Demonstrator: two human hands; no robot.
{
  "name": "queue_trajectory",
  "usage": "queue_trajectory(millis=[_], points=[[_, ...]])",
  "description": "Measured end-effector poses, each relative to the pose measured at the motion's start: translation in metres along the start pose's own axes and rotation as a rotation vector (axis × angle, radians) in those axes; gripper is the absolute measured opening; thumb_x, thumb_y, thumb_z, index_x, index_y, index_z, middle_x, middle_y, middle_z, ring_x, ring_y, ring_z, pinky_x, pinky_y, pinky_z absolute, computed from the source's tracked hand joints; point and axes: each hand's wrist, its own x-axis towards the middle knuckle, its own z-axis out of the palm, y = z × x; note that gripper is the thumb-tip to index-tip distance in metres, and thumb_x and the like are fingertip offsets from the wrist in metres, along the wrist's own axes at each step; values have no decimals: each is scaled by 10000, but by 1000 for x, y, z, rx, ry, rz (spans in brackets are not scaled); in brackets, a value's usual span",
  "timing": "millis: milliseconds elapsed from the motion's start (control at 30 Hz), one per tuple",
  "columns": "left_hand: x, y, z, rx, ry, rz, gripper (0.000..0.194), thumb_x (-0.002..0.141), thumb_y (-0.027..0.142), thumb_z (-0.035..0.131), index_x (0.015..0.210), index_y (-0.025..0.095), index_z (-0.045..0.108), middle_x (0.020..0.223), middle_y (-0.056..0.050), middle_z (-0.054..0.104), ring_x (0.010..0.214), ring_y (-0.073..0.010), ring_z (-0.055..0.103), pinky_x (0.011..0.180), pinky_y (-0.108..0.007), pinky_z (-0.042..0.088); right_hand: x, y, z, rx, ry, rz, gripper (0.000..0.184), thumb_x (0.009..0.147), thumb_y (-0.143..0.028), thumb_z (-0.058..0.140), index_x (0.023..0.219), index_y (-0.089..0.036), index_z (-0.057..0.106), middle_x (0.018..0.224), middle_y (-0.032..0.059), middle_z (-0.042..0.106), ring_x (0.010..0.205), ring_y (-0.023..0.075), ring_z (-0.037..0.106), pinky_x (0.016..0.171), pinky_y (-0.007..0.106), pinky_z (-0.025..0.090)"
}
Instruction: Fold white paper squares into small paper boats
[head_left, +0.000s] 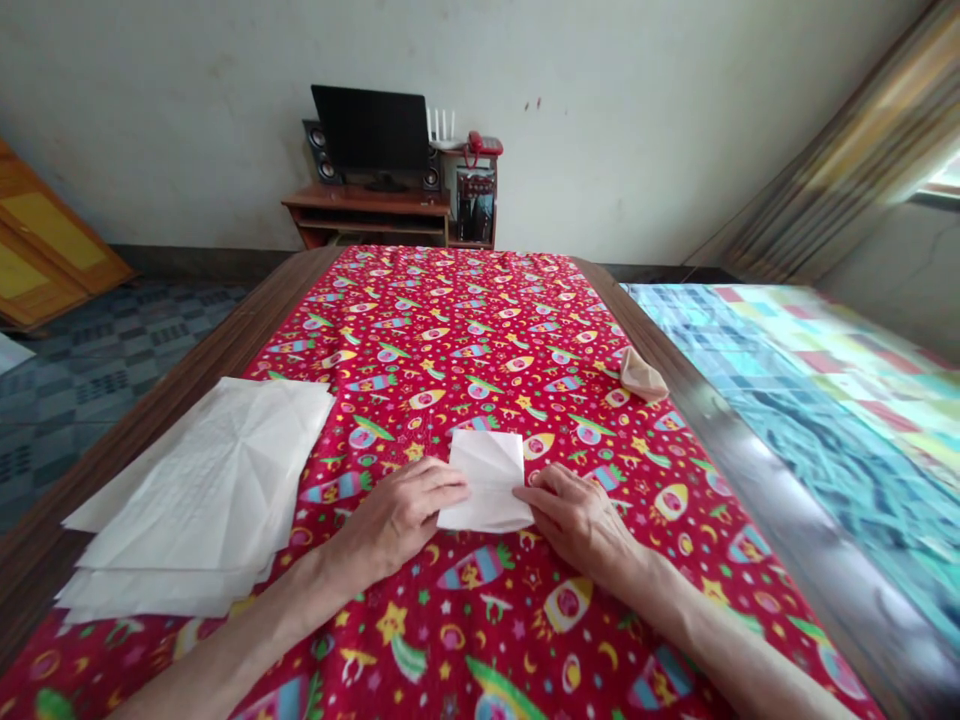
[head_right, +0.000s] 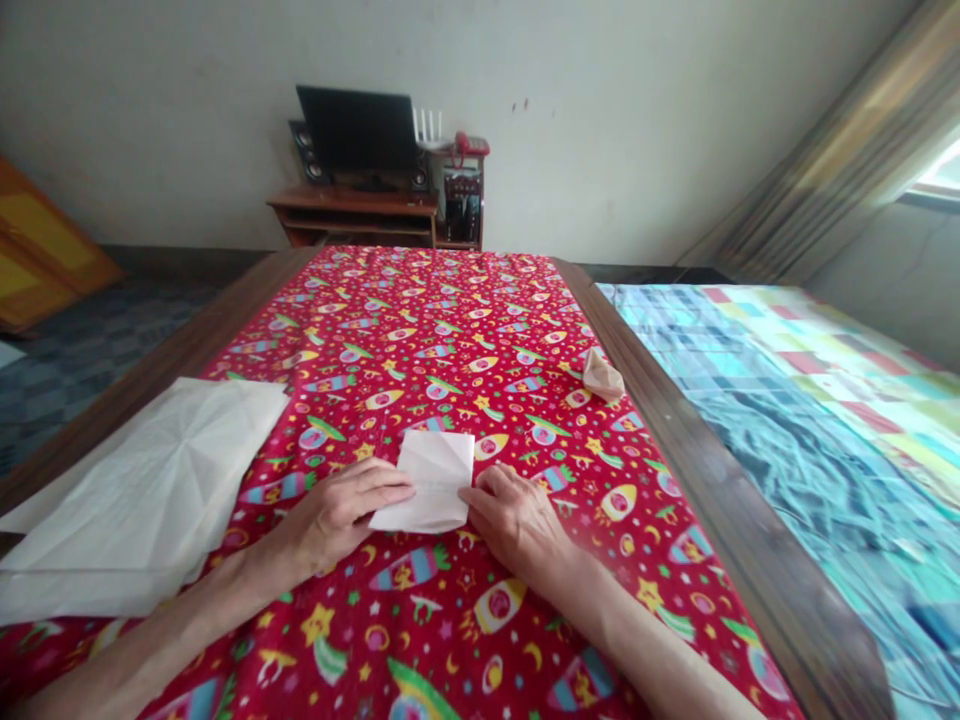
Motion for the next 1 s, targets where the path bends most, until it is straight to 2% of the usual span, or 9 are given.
queue_trajectory(millis=[133,267,367,467,733,1000], points=[[6,-8,6,-129,86,-188,94,863,152,592,849,173,682,895,-20,657,817,-138,614,746,-244,496,4,1,-1,199,-44,166,206,930,-228,464,847,-176,645,738,18,591,625,108,526,571,206,362],[12,-10,9,-108,91,-359,178,875,207,586,716,156,647,886,-21,605,758,-120,601,701,-228,466,12,0,-1,256,-75,329,269,920,-275,490,693,-173,594,638,-15,568,554,85,488,543,199,312],[15,-10,12,-42,61,-413,212,898,235,549,719,155,628,883,-23,582,757,-126,589,706,-238,452,16,-1,2,221,-74,434,366,925,-335,469,606,-171,536,532,-35,505,482,72,430,499,213,248],[18,-9,12,30,29,-442,227,918,261,513,737,160,607,866,-17,576,745,-128,584,689,-238,442,20,-2,5,149,-74,505,376,913,-356,477,589,-173,528,504,-37,492,462,70,418,495,222,225],[31,3,9,361,-73,-525,255,941,318,474,771,180,604,867,3,578,736,-124,592,577,-242,391,33,-3,1,-99,-149,526,345,917,-332,465,634,-180,590,561,12,610,510,100,530,516,255,212],[37,4,6,475,-112,-494,285,943,324,451,763,191,627,832,-6,594,687,-136,597,501,-256,353,37,-1,2,-240,-218,479,376,948,-337,403,696,-177,632,628,54,656,553,136,585,518,281,204]])
